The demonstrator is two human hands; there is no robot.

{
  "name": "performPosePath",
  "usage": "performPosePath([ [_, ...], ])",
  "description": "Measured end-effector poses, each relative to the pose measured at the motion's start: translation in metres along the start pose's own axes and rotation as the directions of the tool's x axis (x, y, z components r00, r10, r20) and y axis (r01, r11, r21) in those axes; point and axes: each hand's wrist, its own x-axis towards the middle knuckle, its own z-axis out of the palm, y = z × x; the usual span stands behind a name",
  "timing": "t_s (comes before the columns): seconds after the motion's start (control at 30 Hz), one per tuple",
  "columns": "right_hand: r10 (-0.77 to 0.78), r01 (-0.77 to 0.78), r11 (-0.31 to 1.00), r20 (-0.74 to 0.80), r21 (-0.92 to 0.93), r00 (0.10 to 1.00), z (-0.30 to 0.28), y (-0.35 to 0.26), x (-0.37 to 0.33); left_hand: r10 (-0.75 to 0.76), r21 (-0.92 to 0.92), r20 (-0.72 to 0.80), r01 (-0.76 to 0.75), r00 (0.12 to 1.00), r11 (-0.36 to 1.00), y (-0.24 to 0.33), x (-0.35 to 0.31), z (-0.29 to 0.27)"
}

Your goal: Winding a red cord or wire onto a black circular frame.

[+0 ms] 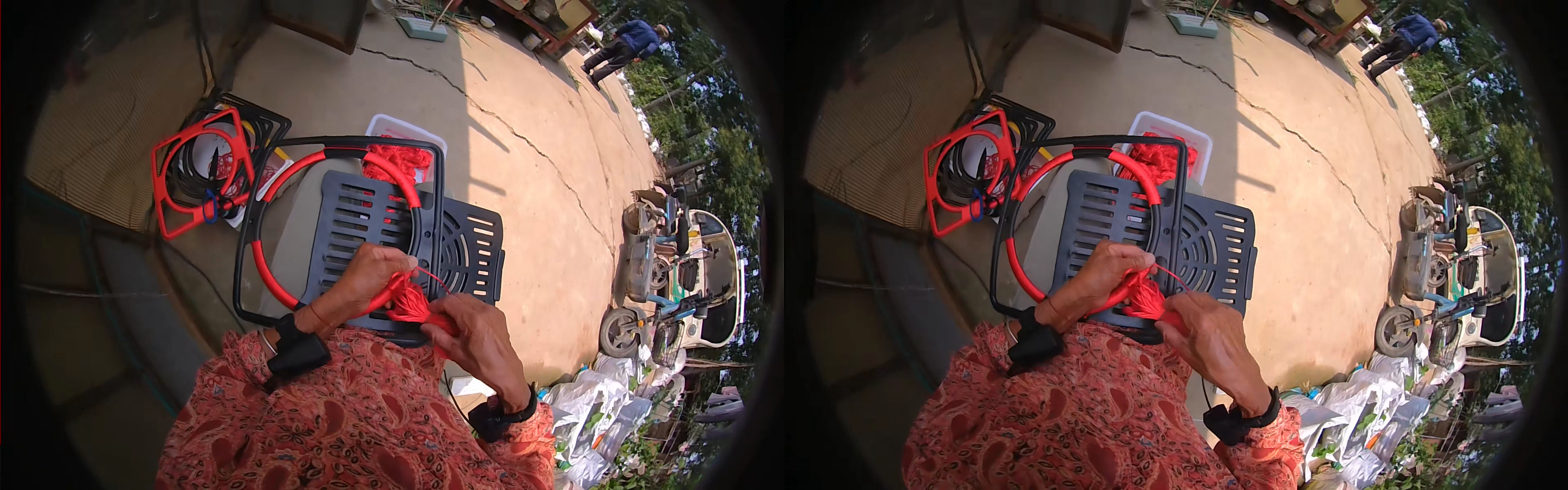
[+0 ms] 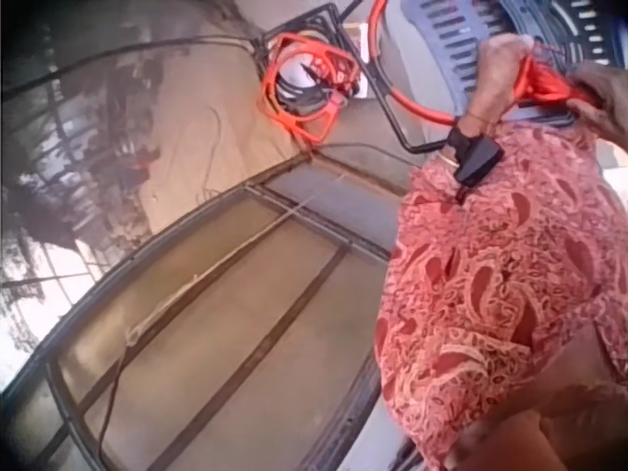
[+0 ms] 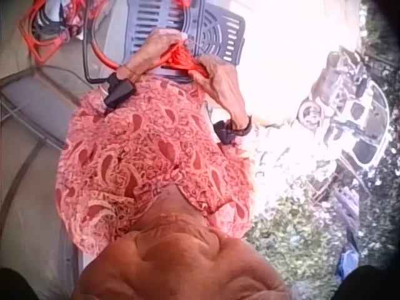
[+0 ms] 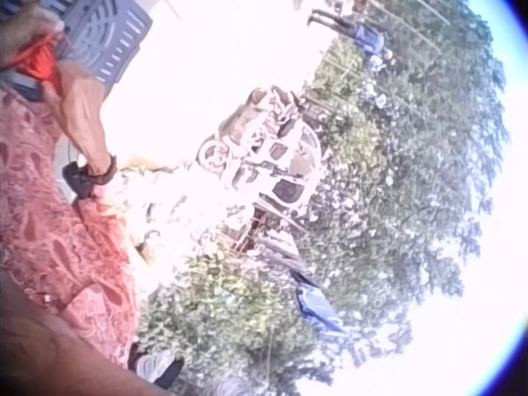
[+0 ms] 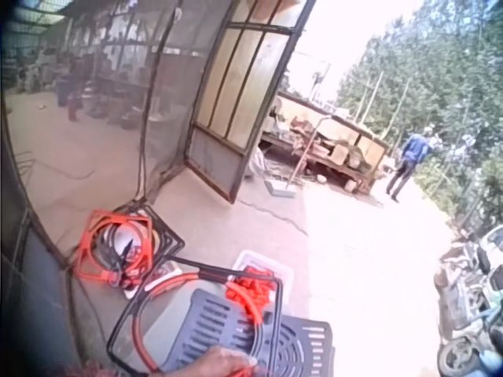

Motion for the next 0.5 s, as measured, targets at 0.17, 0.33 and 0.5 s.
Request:
performPosePath([
  [0.17, -0.224, 0.205, 0.892, -0.001, -0.402, 0.975, 0.021, 0.005, 0.013, 0.359, 0.602, 0.042, -0.310, 0.933, 0.736, 0.016, -0.010, 0.008],
  [0.33, -0.205, 0.093, 0.896, -0.219, -0.434, 0.954, 0.049, 0.022, 0.045, 0.626, 0.839, 0.107, -0.408, 0.772, 0.361, 0.014, -0.007, 0.015],
  [0.5, -0.191, 0.058, 0.961, -0.494, -0.272, 0.848, 0.057, 0.024, 0.044, 0.736, 0.897, 0.084, -0.372, 0.672, 0.238, 0.025, -0.004, 0.017],
])
